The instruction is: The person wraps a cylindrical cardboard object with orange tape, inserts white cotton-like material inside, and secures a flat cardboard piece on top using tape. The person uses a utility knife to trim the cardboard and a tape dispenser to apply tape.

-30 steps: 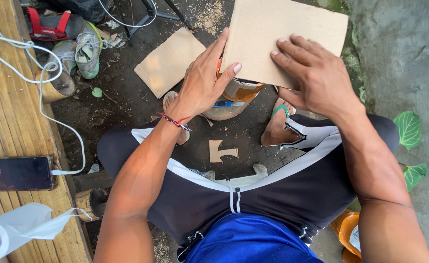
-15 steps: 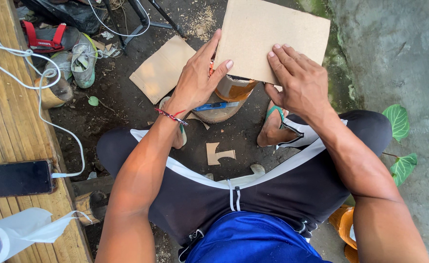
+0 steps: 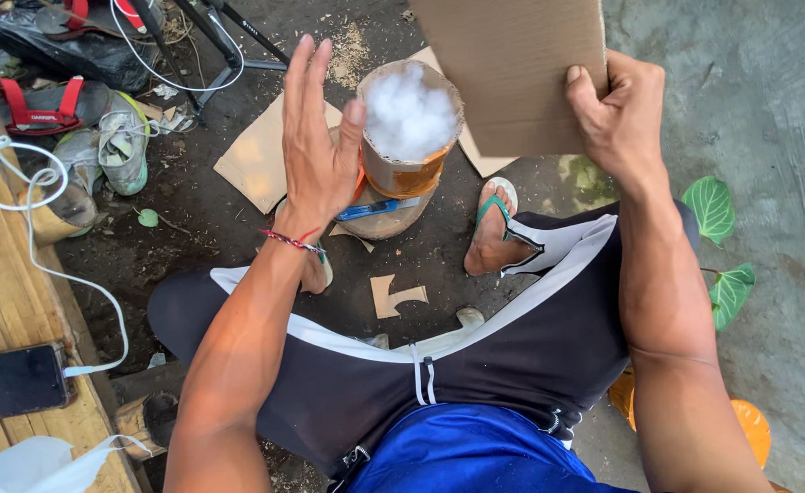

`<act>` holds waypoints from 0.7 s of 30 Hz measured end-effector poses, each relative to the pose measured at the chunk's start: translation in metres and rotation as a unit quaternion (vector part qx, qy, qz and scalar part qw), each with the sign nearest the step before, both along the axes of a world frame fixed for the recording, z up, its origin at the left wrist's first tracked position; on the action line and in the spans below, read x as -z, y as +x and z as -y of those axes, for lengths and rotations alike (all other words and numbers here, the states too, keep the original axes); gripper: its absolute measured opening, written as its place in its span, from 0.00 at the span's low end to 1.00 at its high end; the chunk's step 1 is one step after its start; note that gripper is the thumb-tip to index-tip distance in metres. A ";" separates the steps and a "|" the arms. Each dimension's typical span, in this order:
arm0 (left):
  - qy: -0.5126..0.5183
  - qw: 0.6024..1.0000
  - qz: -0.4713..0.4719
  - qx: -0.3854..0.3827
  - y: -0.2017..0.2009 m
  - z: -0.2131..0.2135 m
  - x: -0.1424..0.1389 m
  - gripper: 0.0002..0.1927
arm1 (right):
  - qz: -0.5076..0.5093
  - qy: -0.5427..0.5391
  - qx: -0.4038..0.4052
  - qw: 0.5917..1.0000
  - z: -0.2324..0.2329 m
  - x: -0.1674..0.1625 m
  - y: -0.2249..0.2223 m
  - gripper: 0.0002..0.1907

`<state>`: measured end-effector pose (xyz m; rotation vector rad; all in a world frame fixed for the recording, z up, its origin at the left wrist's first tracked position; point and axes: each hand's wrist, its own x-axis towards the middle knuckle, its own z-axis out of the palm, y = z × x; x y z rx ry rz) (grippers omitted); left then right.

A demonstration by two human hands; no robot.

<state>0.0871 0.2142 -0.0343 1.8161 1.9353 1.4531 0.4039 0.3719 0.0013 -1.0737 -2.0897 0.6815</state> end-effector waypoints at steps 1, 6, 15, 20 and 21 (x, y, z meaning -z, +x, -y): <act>0.011 0.999 -0.031 0.006 0.004 0.001 -0.002 0.38 | -0.028 -0.032 -0.006 0.999 -0.004 0.002 0.004 0.14; 0.028 0.987 -0.152 0.050 0.036 0.009 -0.013 0.36 | -0.045 -0.089 -0.005 0.995 -0.013 0.015 0.023 0.12; 0.024 0.937 -0.319 0.139 0.043 -0.005 -0.006 0.15 | 0.024 -0.003 0.040 0.999 -0.037 0.035 0.062 0.15; 0.039 0.949 -0.276 0.144 0.041 -0.021 -0.001 0.10 | 0.130 0.081 0.054 0.987 -0.050 0.051 0.087 0.13; 0.058 0.951 -0.266 0.148 0.042 -0.025 -0.001 0.09 | 0.133 0.085 0.057 0.986 -0.051 0.053 0.093 0.13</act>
